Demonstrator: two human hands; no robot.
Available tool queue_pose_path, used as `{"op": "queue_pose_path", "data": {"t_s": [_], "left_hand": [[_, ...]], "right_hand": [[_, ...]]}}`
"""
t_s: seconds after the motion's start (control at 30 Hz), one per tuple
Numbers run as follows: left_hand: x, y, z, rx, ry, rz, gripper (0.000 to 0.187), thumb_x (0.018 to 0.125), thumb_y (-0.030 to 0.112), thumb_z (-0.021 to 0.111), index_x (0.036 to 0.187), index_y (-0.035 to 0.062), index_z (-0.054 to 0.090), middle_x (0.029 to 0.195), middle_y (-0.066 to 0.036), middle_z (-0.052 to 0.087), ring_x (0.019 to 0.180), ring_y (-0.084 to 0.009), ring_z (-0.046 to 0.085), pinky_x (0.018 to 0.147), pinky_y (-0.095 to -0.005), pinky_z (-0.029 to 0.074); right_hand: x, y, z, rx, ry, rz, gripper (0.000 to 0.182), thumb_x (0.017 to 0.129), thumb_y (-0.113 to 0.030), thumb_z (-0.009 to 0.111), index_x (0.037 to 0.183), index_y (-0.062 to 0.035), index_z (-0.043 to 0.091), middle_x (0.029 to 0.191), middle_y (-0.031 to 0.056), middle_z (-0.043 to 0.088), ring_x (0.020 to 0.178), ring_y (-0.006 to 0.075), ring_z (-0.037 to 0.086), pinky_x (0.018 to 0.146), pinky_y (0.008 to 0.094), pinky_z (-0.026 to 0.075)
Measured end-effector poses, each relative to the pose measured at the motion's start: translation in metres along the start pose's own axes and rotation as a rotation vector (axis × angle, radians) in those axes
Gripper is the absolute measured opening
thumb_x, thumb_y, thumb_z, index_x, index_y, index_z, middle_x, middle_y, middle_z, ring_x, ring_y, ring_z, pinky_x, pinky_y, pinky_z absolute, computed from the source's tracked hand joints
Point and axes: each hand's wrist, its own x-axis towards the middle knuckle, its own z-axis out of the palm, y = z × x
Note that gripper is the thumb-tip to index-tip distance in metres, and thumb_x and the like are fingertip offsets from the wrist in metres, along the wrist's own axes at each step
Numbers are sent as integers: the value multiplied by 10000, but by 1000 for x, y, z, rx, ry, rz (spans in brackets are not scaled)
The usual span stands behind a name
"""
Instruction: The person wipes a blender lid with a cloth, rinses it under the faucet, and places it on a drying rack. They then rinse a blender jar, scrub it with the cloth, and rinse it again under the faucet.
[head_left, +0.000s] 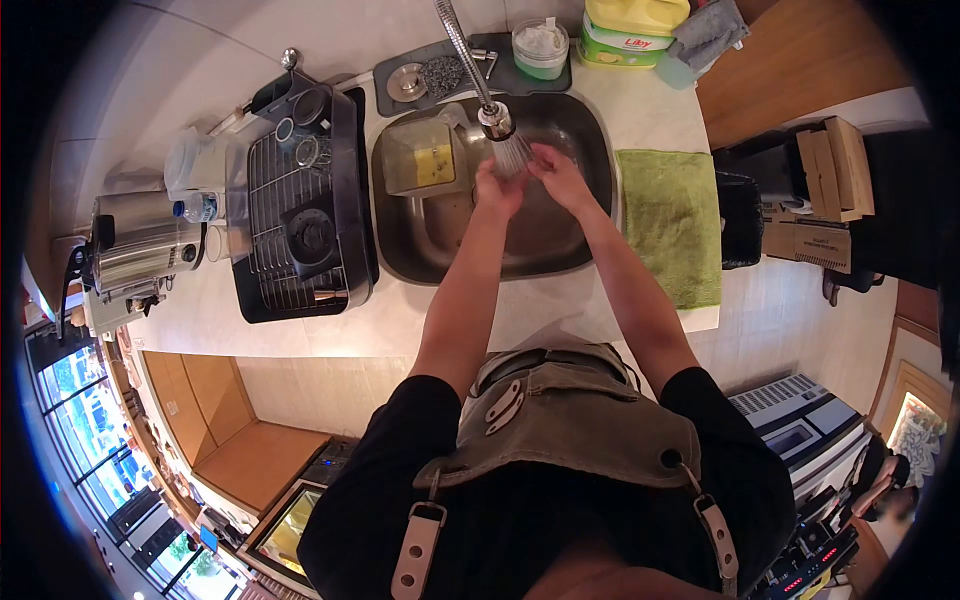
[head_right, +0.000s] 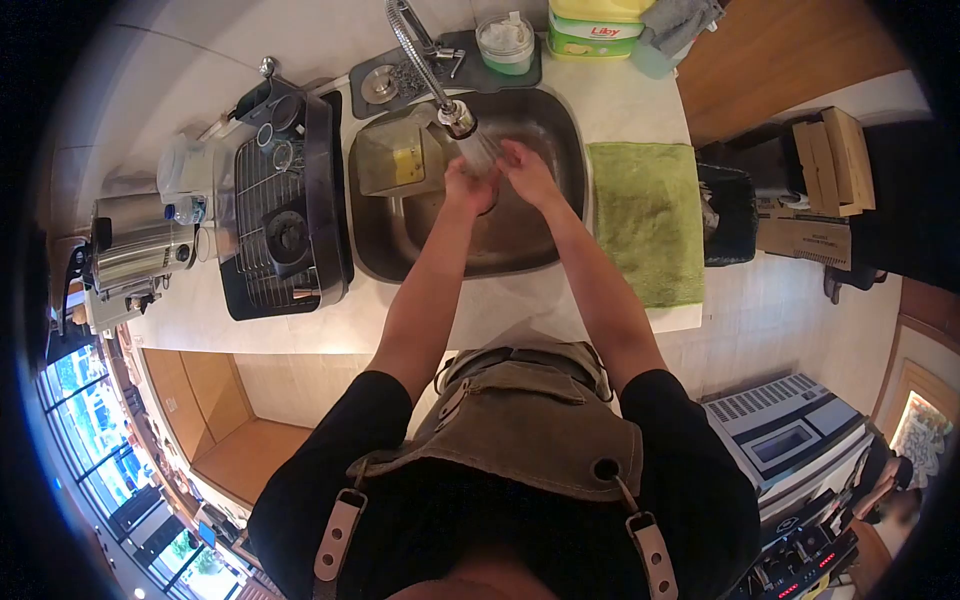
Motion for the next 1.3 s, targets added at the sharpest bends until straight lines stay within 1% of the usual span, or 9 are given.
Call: {"op": "queue_pose_path", "data": {"t_s": [0.13, 0.23, 0.43, 0.53, 0.63, 0.83, 0.93, 1.03, 1.3], "left_hand": [[-1, -5, -18, 691, 105, 84, 412, 866, 141, 676, 1217, -24, 536, 1138, -136, 627, 1086, -277, 605, 967, -399, 491], [-37, -12, -1, 1216, 101, 584, 554, 771, 69, 779, 1247, -37, 516, 1159, -146, 627, 1071, -232, 617, 913, -402, 520], [-41, -8, 21, 783, -164, 724, 648, 689, 94, 849, 1242, -61, 548, 1146, -169, 650, 1045, -264, 644, 867, -395, 519], [-46, 9, 0, 1612, 236, 641, 688, 700, 290, 834, 1220, -74, 568, 1146, -242, 658, 1065, -340, 649, 909, -403, 508], [-57, 30, -33, 2067, 71, 258, 865, 683, 466, 777, 1270, -93, 476, 1161, -336, 626, 1123, -436, 613, 973, -434, 491], [-125, 37, -11, 2117, 223, 320, 758, 710, 436, 752, 1223, -73, 524, 1141, -289, 654, 1104, -450, 613, 963, -472, 485], [-140, 42, -13, 2075, 115, 551, 599, 721, 420, 732, 1092, -42, 641, 1062, -276, 675, 1052, -416, 645, 912, -459, 506], [-152, 50, 4, 2050, -24, 511, 601, 726, 394, 722, 1128, -42, 628, 1077, -273, 670, 1047, -424, 639, 909, -466, 504], [-161, 48, 39, 2157, -296, 445, 581, 776, 363, 692, 1181, -46, 614, 1097, -264, 666, 1054, -425, 628, 920, -469, 499]], "right_hand": [[-22, -4, -13, -20, 88, 45, 334, 936, -154, 618, 1220, 22, 633, 1117, 133, 702, 1057, 207, 657, 925, 332, 498], [-28, 1, -21, 195, 166, 65, 293, 947, -144, 607, 1192, 8, 656, 1031, 89, 713, 981, 156, 656, 859, 296, 510], [-25, -8, -19, 519, 273, 87, 266, 979, -165, 596, 1164, 17, 654, 1065, 81, 690, 981, 157, 648, 879, 299, 524], [-10, -8, -3, 663, 210, 133, 319, 994, -197, 582, 1196, 49, 610, 1155, 118, 658, 1026, 202, 642, 919, 340, 531], [13, -4, 24, 939, 88, 398, 333, 1022, -165, 497, 1253, 72, 545, 1237, 174, 611, 1120, 283, 615, 983, 404, 525], [44, -3, 55, 1471, -39, 360, 376, 1008, -108, 412, 1291, 134, 465, 1265, 230, 580, 1177, 348, 592, 1081, 438, 468], [30, -20, 29, 1428, -241, 218, 321, 1009, -83, 448, 1246, 127, 500, 1244, 238, 590, 1183, 372, 580, 1072, 472, 482], [19, -76, -33, 912, -144, 483, 303, 994, -104, 502, 1178, 134, 535, 1169, 233, 627, 1139, 352, 615, 1036, 443, 517], [35, -260, -46, -61, -426, 234, 348, 969, -223, 572, 1150, 69, 630, 1117, 175, 677, 999, 265, 681, 900, 317, 566]]}}
